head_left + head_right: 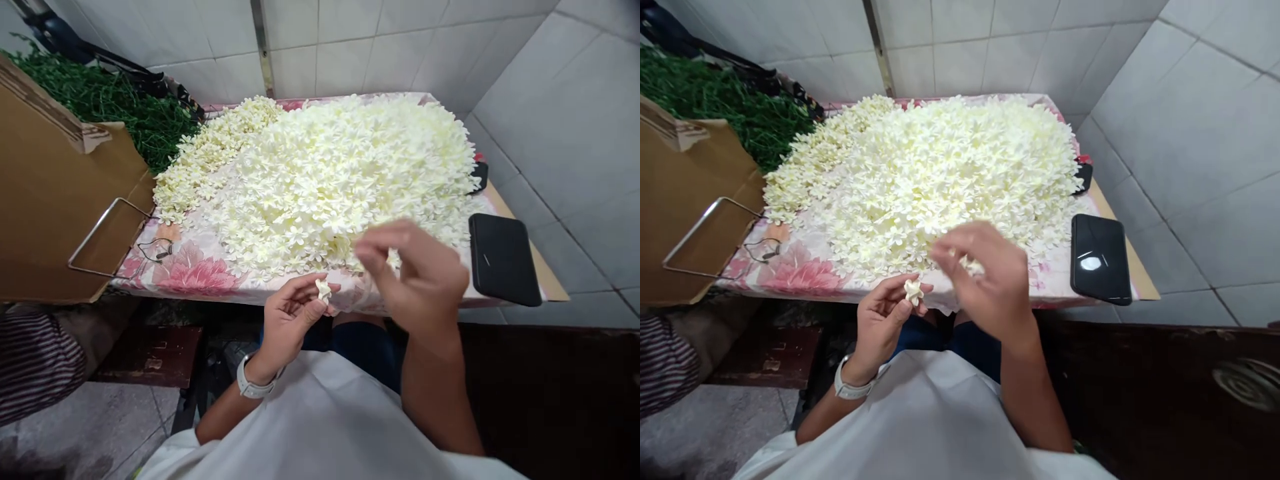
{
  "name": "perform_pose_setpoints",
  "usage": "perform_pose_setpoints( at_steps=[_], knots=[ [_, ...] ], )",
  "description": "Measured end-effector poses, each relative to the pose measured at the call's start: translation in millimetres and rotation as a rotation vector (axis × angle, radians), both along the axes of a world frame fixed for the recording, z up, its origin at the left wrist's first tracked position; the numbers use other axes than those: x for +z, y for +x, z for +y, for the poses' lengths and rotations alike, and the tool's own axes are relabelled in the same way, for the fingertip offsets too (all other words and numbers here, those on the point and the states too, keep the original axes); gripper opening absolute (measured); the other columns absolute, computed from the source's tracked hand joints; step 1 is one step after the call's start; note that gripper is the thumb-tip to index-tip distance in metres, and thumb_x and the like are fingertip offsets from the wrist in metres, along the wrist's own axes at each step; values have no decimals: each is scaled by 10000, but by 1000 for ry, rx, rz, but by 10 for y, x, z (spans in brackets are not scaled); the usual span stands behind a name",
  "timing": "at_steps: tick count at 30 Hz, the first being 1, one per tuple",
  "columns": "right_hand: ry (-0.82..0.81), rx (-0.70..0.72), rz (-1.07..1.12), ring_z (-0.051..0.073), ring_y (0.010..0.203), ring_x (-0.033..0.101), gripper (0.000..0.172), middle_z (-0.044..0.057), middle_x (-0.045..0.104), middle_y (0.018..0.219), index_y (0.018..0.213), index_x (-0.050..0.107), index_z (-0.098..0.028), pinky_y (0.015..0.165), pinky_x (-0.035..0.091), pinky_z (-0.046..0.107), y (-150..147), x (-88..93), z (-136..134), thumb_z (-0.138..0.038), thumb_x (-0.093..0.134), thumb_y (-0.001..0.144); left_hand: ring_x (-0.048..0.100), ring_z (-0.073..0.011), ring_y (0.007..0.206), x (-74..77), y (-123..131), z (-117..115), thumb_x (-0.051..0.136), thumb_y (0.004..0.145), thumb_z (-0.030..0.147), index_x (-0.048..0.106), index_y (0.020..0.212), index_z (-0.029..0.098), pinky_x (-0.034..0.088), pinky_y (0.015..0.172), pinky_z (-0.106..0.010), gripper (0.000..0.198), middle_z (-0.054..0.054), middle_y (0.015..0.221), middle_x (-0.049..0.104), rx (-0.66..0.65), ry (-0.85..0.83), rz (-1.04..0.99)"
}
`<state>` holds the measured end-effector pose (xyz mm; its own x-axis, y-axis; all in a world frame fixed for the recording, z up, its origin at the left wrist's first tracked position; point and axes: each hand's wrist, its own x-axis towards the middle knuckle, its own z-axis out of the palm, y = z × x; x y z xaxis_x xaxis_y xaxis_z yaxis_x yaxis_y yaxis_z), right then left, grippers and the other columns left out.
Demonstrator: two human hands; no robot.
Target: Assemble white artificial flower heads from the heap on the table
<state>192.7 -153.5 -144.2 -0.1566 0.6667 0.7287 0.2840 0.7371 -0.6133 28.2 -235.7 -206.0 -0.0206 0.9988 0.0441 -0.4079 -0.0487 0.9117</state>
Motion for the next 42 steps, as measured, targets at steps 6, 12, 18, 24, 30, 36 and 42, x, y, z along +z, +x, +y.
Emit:
perform_pose_setpoints(
  at_steps=[6,12,18,24,30,36,42],
  knots=[
    [-129,232,-51,178,883,672,292,49,737,965,1064,715,-233,762,559,340,-9,-366,-436,-110,809,817,736,-125,659,-77,-82,97,868,761,347,806,1027,197,608,659,-208,312,-63,825,805,-124,-74,-100],
    [-151,210,-23,152,831,649,238,30,730,886,977,724,-217,718,536,319,4,-393,-410,-21,743,842,700,-90,590,-29,-24,118,909,706,331,797,958,159,580,619,-167,325,-20,684,762,-180,-127,-132],
    [-73,118,9,132,784,622,252,24,700,843,926,686,-201,674,513,292,-117,-425,-472,40,643,865,712,-85,634,7,-13,89,900,720,335,767,964,141,562,648,-150,339,-32,736,782,-150,-111,-108],
    [-147,44,147,136,739,600,216,4,645,790,902,657,-214,653,495,298,-236,-500,-510,-4,609,896,710,-85,658,43,-26,68,871,758,321,757,940,138,556,647,-147,282,-37,770,785,-110,-83,-28],
    [109,-132,284,162,745,636,161,15,679,815,1000,699,-227,638,495,314,-250,-256,-209,-95,663,915,767,-152,742,83,-78,48,827,809,352,757,1028,135,593,685,-207,315,-91,839,813,-131,-97,36],
    [177,-266,-88,263,1075,670,226,84,682,1135,1108,697,-288,787,578,410,-110,170,320,-161,691,920,752,-122,701,124,-68,46,852,783,356,774,1027,169,584,659,-173,317,-73,826,813,-107,-55,-2],
    [-21,202,-113,181,881,693,211,43,728,935,1000,723,-226,776,574,348,-85,-65,-121,-114,791,835,698,-118,672,-19,-152,51,793,817,484,786,1064,162,583,647,-198,406,-66,797,773,-43,-52,1]
  ],
)
